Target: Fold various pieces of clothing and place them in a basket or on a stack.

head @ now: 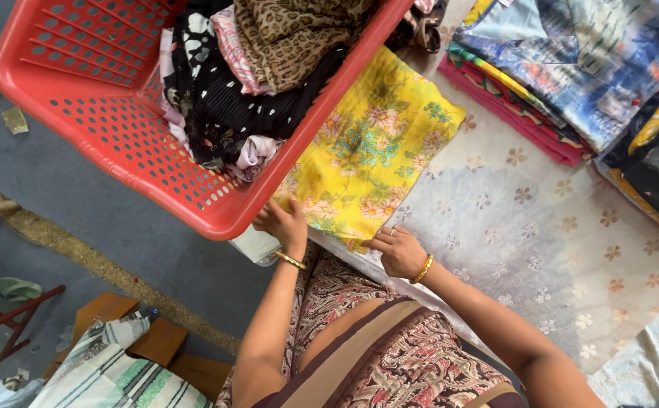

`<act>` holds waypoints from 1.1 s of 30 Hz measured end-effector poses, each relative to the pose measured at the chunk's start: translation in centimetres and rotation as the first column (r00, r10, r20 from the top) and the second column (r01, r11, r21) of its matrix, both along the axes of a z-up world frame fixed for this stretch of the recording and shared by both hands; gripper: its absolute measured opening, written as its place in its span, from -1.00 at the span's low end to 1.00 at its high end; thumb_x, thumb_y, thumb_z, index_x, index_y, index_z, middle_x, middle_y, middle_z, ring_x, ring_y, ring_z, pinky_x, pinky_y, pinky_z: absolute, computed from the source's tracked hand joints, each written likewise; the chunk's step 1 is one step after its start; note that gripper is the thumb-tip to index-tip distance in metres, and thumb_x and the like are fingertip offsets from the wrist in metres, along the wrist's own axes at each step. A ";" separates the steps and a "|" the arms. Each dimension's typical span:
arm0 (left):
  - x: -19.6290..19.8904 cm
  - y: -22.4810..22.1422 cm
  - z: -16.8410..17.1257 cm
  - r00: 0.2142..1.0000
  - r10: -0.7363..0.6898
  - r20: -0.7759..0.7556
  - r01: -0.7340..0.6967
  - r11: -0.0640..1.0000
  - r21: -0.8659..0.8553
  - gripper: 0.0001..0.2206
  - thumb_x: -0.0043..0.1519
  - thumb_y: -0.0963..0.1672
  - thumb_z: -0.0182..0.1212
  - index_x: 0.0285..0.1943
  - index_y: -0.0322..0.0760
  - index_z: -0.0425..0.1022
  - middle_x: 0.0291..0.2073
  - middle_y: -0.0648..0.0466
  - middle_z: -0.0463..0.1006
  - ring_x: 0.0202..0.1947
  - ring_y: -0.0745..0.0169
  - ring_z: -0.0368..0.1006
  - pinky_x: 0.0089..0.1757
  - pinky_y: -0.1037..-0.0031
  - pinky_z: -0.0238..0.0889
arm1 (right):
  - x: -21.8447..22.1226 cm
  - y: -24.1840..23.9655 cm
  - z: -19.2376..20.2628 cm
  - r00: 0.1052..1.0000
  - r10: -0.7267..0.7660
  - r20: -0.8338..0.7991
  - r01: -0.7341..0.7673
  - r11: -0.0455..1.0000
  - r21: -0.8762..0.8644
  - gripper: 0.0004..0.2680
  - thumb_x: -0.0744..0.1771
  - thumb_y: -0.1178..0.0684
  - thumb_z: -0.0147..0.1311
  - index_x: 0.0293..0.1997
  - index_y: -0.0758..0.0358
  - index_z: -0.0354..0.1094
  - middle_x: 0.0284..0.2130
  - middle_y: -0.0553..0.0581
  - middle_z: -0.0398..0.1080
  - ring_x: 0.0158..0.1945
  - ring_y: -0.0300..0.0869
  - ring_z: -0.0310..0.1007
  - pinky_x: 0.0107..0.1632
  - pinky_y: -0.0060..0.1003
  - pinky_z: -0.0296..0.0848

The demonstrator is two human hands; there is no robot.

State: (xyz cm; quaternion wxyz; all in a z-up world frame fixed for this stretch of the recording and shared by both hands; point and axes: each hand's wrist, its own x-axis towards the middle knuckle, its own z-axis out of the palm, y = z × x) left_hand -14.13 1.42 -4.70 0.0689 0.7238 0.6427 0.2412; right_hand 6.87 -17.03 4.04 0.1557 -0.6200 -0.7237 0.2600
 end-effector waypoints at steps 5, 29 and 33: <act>1.6 -1.4 -2.8 0.877 -0.470 0.099 0.479 0.843 -0.247 -0.49 0.46 0.06 0.06 0.61 0.23 0.08 0.60 0.11 -0.02 0.58 0.05 -0.13 0.42 -0.06 -0.22 | -1.4 2.0 1.1 0.987 -0.156 0.032 0.157 0.987 -0.022 -0.56 0.16 0.26 -0.01 0.15 0.02 0.39 -0.07 0.04 0.42 0.02 -0.06 0.34 0.06 -0.12 0.36; 10.7 12.2 25.1 0.484 -0.680 0.551 0.629 0.708 0.321 -0.90 0.38 -0.17 0.22 -0.22 -0.25 0.54 -0.23 0.07 0.64 -0.21 0.20 0.59 -0.16 0.43 0.44 | 10.5 -8.6 -3.1 0.494 -0.833 0.249 0.833 0.536 0.139 -0.55 0.22 -0.04 0.28 0.25 0.05 0.32 0.24 0.15 0.27 0.32 0.08 0.21 0.31 0.07 0.19; 15.0 22.3 25.1 0.645 -0.643 0.414 0.631 0.753 0.187 -0.95 0.27 -0.21 0.28 -0.14 -0.32 0.60 -0.28 -0.03 0.57 -0.29 0.07 0.52 -0.22 0.32 0.37 | 12.1 -13.9 -4.9 0.264 -0.895 0.360 0.933 0.331 0.138 -0.53 0.23 -0.13 0.26 0.28 -0.01 0.30 0.35 0.12 0.18 0.40 0.09 0.09 0.34 0.17 0.10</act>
